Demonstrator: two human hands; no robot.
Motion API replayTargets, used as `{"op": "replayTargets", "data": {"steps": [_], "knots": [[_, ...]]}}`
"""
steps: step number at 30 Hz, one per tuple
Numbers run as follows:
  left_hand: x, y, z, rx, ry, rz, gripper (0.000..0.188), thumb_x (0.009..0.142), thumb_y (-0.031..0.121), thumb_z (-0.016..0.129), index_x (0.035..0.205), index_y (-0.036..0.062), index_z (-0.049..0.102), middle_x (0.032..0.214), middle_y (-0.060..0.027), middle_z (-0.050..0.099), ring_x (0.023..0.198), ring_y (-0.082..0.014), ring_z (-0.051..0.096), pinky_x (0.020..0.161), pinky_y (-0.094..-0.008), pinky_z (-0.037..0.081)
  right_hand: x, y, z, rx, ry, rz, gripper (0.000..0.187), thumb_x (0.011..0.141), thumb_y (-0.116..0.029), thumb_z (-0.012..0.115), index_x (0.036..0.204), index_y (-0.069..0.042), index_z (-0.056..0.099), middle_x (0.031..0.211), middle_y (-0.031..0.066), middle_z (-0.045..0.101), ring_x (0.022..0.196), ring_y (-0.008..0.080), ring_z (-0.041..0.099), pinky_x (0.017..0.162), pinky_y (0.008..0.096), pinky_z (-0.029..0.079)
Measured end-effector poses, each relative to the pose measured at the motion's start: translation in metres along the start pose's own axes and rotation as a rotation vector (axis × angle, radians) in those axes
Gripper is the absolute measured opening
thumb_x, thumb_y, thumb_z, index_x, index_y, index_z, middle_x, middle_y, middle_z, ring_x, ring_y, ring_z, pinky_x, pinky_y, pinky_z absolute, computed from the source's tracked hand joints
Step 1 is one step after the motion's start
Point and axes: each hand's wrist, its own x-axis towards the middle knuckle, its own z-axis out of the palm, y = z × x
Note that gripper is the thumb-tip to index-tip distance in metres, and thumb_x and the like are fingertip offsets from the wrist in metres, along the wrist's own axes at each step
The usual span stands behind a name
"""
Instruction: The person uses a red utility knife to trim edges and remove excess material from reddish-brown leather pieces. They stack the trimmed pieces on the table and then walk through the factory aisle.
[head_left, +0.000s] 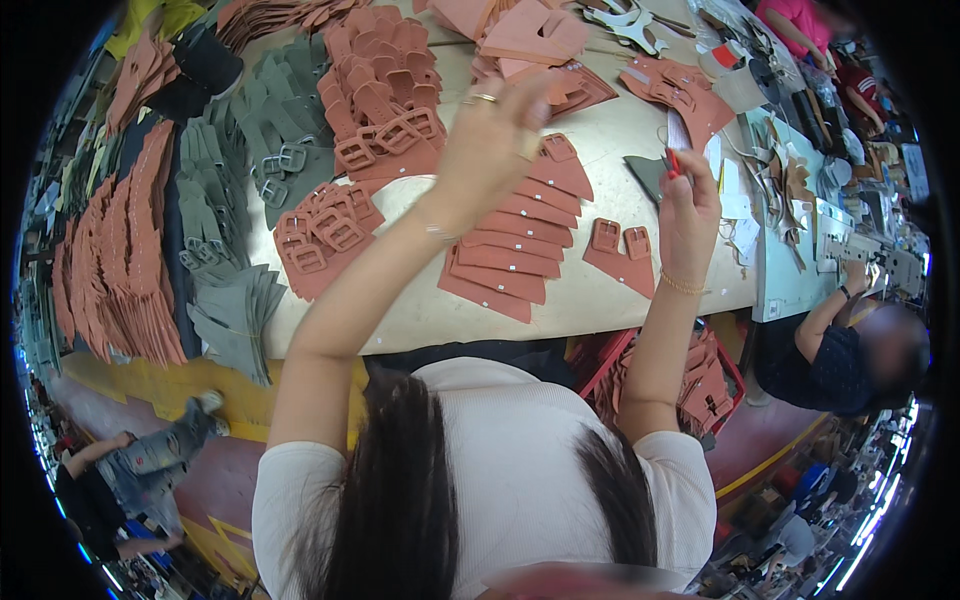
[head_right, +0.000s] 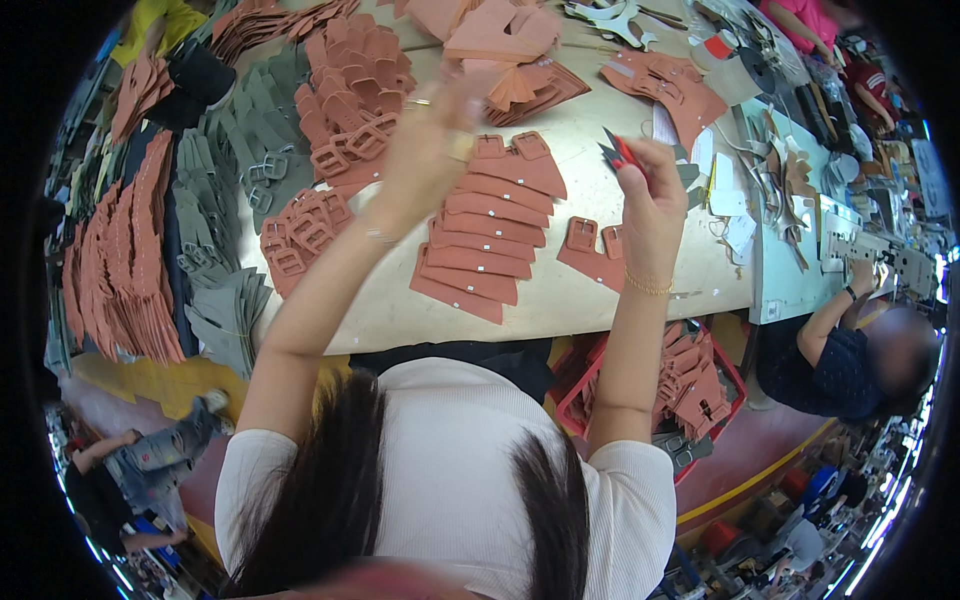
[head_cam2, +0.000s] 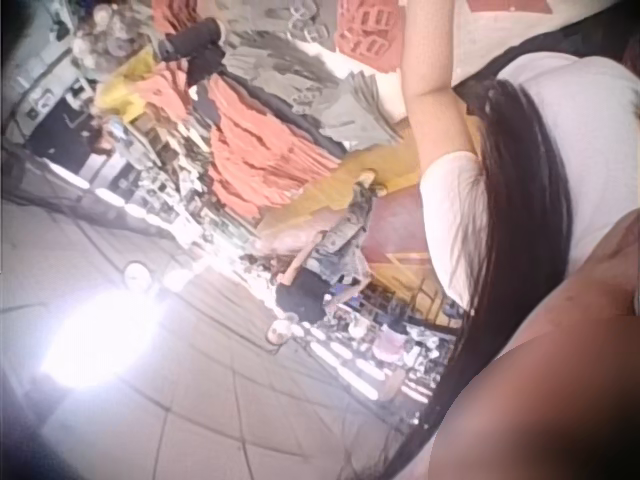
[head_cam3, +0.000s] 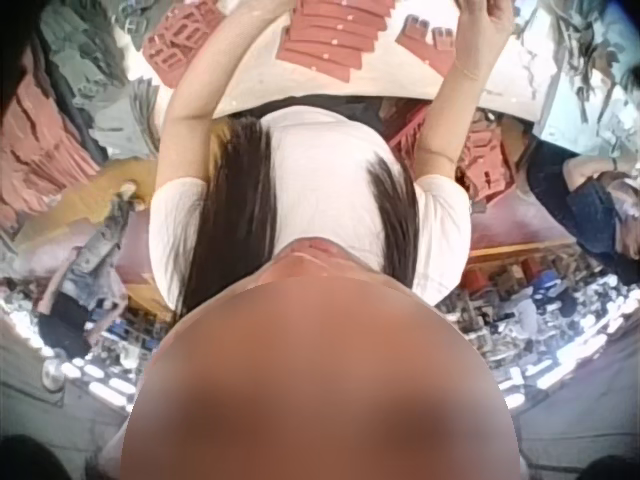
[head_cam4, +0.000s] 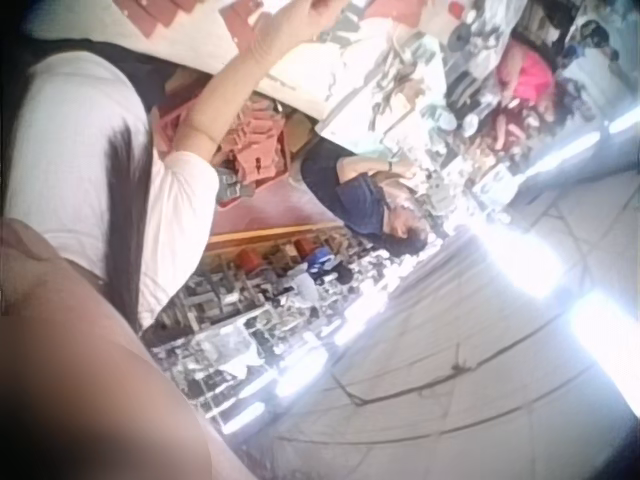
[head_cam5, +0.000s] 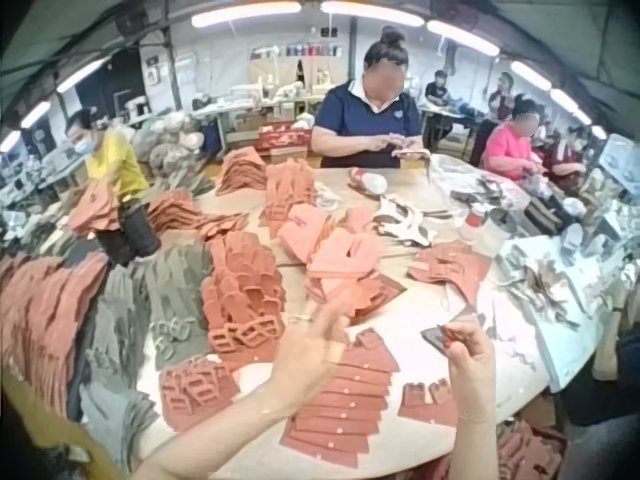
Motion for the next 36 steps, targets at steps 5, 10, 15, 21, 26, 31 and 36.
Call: {"op": "replayTargets", "data": {"steps": [5,10,15,21,26,31,36], "knots": [[-0.032,-0.023,0.099,0.511,-0.489,0.088,0.064,0.089,0.060,0.050,0.141,0.0221,0.046,0.150,-0.0153,0.032,0.144,-0.0406,0.016,0.111,-0.0581,0.021,-0.037,0.009,-0.040,0.000,0.193,0.106,0.023,0.095,-0.014,0.061,0.115,-0.003,0.060,0.097,0.0005,0.058,0.077,0.0048,0.044,0.069,0.0197,0.037],[-0.059,-0.052,0.139,0.518,-0.424,0.104,0.072,0.084,0.069,0.048,0.145,0.0290,0.042,0.158,-0.0136,0.020,0.146,-0.0404,0.010,0.110,-0.0642,0.017,-0.067,0.016,-0.084,-0.402,0.393,0.178,0.026,0.099,-0.022,0.055,0.113,0.000,0.060,0.095,0.0040,0.062,0.073,0.0070,0.047,0.067,0.0220,0.040],[-0.062,-0.055,0.139,0.528,-0.426,0.136,0.070,0.085,0.067,0.050,0.144,0.0287,0.044,0.157,-0.0138,0.023,0.145,-0.0405,0.011,0.109,-0.0649,0.019,-0.088,0.052,-0.095,-1.179,0.269,0.504,0.047,0.083,-0.034,0.073,0.112,0.000,0.060,0.094,0.0137,0.066,0.085,0.0258,0.061,0.078,0.0345,0.048],[-0.058,-0.043,0.125,0.350,-0.354,0.129,0.071,0.079,0.052,0.062,0.139,0.0173,0.047,0.151,-0.0187,0.030,0.141,-0.0414,0.020,0.111,-0.0596,0.020,-0.103,0.113,-0.112,-1.196,0.295,0.298,0.054,0.075,-0.037,0.078,0.109,0.002,0.062,0.101,0.0200,0.067,0.092,0.0329,0.065,0.082,0.0405,0.048],[-0.077,-0.014,0.092,0.016,-0.325,0.178,0.057,0.072,0.023,0.068,0.125,0.0049,0.055,0.138,-0.0238,0.044,0.135,-0.0422,0.033,0.113,-0.0551,0.022,-0.089,0.106,-0.120,-0.925,0.138,0.446,0.055,0.077,-0.036,0.079,0.113,0.002,0.064,0.104,0.0160,0.068,0.096,0.0276,0.064,0.088,0.0386,0.049],[-0.093,-0.002,0.076,-0.040,-0.317,0.159,0.071,0.077,0.024,0.070,0.140,0.0100,0.041,0.153,-0.0274,0.017,0.143,-0.0469,0.012,0.116,-0.0543,0.017,-0.070,0.063,-0.113,-0.972,-0.061,0.370,0.054,0.083,-0.030,0.076,0.119,0.005,0.058,0.101,0.0127,0.062,0.091,0.0218,0.058,0.083,0.0328,0.047],[-0.096,0.002,0.053,-0.357,-0.380,-0.107,0.073,0.084,0.025,0.067,0.145,0.0055,0.030,0.150,-0.0279,0.020,0.133,-0.0380,0.040,0.108,-0.0432,0.037,-0.050,0.019,-0.082,-0.785,-0.035,0.316,0.052,0.090,-0.025,0.069,0.125,0.007,0.049,0.108,0.0115,0.060,0.097,0.0174,0.058,0.087,0.0305,0.048]]}}
